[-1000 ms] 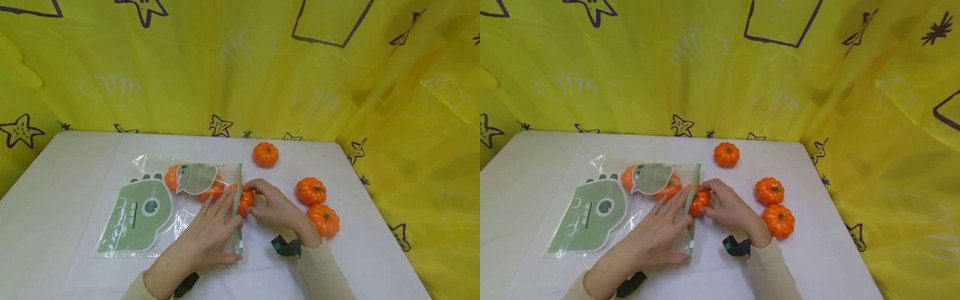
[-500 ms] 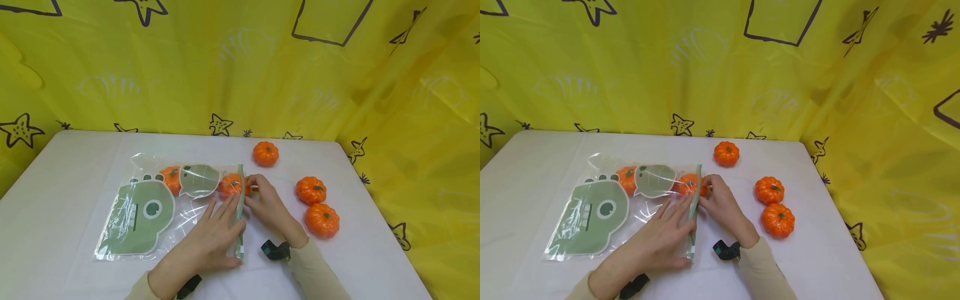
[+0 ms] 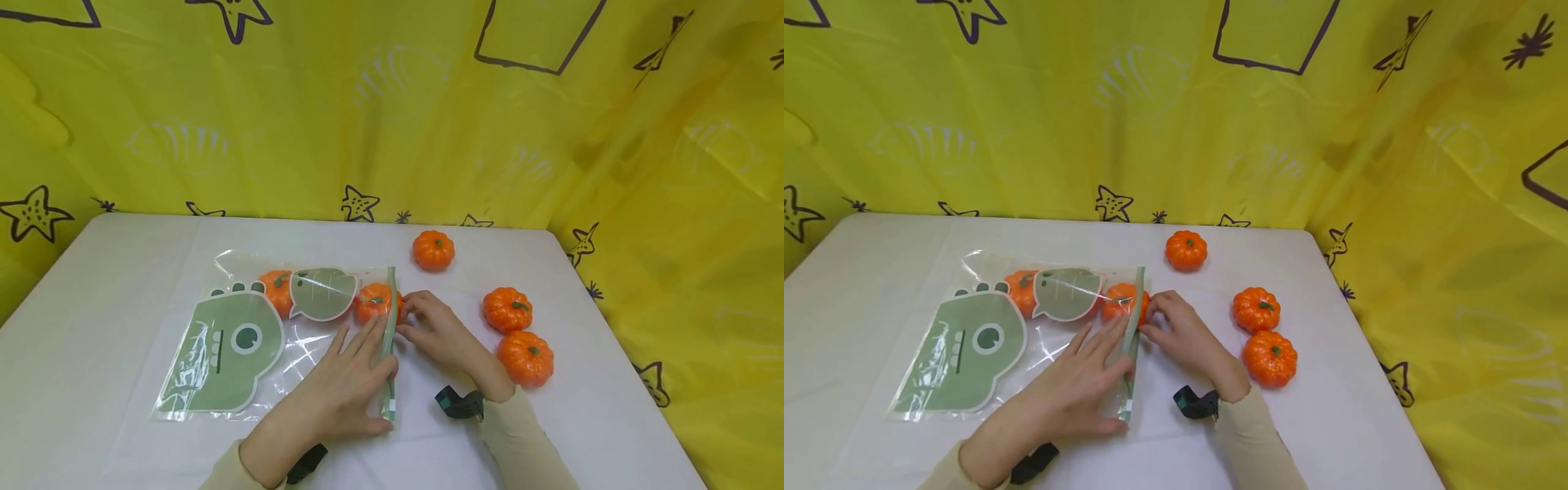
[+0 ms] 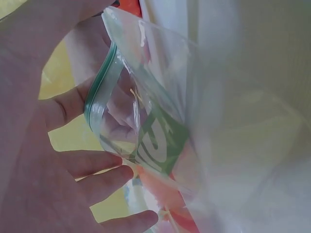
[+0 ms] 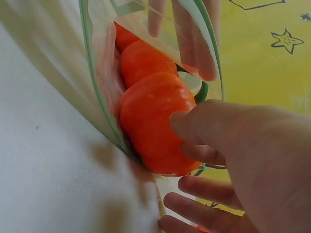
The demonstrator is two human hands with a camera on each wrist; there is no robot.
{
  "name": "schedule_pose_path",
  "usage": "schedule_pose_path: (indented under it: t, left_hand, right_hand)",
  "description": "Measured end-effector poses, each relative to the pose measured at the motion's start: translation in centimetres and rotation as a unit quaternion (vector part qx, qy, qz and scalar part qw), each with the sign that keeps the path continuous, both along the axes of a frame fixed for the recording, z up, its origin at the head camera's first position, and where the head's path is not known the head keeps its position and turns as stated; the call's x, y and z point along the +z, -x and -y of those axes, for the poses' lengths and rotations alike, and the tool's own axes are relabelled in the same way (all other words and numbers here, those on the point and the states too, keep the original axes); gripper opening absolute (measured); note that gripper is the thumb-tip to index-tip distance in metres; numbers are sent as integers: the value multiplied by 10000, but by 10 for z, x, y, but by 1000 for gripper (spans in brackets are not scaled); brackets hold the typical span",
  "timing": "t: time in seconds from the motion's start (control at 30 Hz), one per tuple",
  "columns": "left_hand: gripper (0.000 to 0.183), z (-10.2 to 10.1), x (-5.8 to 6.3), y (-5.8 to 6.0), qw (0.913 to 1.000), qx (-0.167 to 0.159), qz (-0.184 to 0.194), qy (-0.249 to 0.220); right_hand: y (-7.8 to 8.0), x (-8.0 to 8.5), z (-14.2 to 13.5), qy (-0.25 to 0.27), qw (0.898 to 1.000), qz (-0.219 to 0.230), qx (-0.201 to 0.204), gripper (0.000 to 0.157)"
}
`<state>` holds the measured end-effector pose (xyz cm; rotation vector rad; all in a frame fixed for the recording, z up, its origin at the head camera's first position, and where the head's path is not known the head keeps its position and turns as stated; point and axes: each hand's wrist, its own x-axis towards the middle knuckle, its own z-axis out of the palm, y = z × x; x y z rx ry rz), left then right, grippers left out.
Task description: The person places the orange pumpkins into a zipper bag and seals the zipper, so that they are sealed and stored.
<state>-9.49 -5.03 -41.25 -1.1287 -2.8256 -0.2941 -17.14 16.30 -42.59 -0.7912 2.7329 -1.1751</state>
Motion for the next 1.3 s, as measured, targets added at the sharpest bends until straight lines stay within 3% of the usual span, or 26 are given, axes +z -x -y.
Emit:
schedule_pose_path:
  t: [0.43,0.73,1.03,1.3]
  left_hand:
    - [58,2,1,0,10000,-61,23,33]
    - [57,1,3,0,9996,-22,281,-10]
    - [57,5,4,1,9995,-1,304,18]
    - [57,5,2,1,9995,60,249,-192]
  right_hand:
    - [1,-1,3,-599,9979,64,225,43]
    - [2,-3,2,-542,9985,23,-31,39]
    - [0,-3,7,-1176,9929,187,-45,49]
    - [-6,12,-8,-1194,9917,-49,-473,43]
